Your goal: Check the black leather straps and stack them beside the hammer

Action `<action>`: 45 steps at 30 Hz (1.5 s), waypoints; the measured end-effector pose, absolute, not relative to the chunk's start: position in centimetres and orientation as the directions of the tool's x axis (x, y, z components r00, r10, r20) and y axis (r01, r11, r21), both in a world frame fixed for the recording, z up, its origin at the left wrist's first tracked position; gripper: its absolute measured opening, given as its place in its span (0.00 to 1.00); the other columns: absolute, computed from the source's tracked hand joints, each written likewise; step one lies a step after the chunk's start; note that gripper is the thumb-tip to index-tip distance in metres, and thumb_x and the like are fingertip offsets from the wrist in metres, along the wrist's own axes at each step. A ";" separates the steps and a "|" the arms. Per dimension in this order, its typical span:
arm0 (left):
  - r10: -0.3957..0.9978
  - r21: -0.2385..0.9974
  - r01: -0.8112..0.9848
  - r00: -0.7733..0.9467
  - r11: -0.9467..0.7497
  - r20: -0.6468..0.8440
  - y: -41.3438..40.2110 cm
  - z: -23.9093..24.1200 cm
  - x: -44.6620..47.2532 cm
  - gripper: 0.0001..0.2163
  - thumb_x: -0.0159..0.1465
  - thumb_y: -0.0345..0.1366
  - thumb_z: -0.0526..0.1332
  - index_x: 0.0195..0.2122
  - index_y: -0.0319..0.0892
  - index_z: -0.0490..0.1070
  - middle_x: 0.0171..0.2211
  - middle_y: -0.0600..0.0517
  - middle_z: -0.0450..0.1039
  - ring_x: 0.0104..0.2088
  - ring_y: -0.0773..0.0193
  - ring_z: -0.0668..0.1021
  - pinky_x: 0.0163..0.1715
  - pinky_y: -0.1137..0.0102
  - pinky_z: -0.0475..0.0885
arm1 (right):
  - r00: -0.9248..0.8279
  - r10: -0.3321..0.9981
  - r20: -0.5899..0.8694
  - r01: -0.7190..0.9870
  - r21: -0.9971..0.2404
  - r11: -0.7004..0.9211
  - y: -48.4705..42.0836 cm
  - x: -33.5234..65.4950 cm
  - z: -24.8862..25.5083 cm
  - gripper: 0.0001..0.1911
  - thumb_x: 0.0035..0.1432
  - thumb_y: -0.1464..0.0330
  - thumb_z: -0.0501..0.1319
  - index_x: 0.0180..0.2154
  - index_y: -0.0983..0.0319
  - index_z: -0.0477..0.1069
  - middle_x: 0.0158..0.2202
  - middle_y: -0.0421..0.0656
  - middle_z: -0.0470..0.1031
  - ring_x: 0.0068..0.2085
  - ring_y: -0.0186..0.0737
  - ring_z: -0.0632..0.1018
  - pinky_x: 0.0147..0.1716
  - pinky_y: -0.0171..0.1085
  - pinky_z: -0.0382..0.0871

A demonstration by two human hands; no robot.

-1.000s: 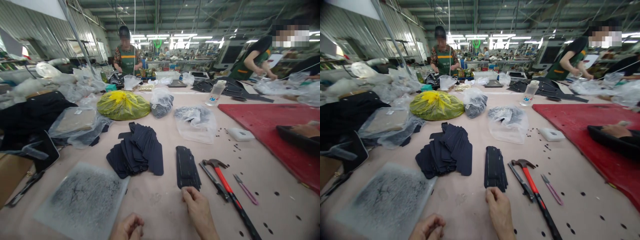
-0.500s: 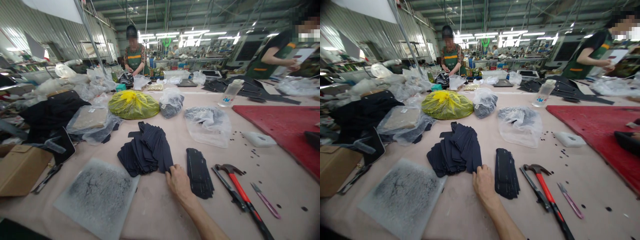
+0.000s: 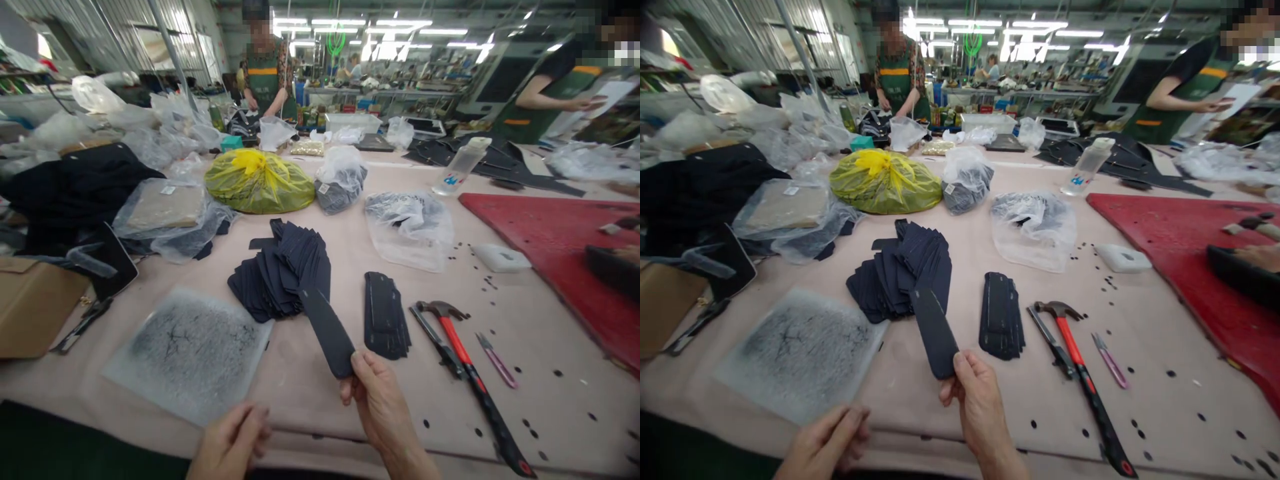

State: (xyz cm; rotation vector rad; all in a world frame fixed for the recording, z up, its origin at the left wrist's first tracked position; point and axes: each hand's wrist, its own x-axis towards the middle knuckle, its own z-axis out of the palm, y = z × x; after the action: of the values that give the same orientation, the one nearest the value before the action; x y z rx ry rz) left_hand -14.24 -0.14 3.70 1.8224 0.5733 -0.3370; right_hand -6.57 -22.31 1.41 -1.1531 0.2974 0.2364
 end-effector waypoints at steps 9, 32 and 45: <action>0.042 0.830 0.465 0.865 0.308 -0.500 -8.1 5.0 -7.6 0.19 0.58 0.50 0.65 0.30 0.36 0.71 0.20 0.52 0.70 0.16 0.72 0.68 0.13 0.79 0.56 | 0.906 0.245 -0.345 -0.422 -0.785 0.454 -21.5 -10.4 2.1 0.18 0.57 0.55 0.66 0.30 0.65 0.72 0.24 0.40 0.72 0.20 0.29 0.69 0.21 0.29 0.61; 0.061 0.777 0.620 0.776 0.113 -0.628 -8.2 3.4 -8.9 0.22 0.55 0.55 0.65 0.32 0.39 0.65 0.17 0.58 0.65 0.12 0.74 0.64 0.10 0.79 0.54 | 0.892 0.313 -0.326 -0.451 -0.688 0.568 -21.7 -11.2 0.4 0.12 0.54 0.62 0.68 0.33 0.64 0.72 0.18 0.35 0.65 0.19 0.27 0.60 0.20 0.30 0.54; -0.280 0.735 -0.341 0.937 -0.586 0.211 -6.2 6.4 -11.0 0.10 0.67 0.25 0.52 0.41 0.39 0.72 0.38 0.45 0.72 0.40 0.59 0.75 0.41 0.65 0.72 | 0.893 0.365 -0.263 -0.435 -0.712 0.551 -21.7 -11.5 0.0 0.12 0.58 0.61 0.65 0.37 0.64 0.71 0.21 0.35 0.64 0.20 0.28 0.60 0.21 0.31 0.52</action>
State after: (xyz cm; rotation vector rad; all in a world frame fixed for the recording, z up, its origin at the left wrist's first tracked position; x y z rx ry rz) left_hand -10.97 -6.23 6.38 2.2297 -0.4373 0.0900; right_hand -11.49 -21.66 -0.04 -0.8664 0.0876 0.4736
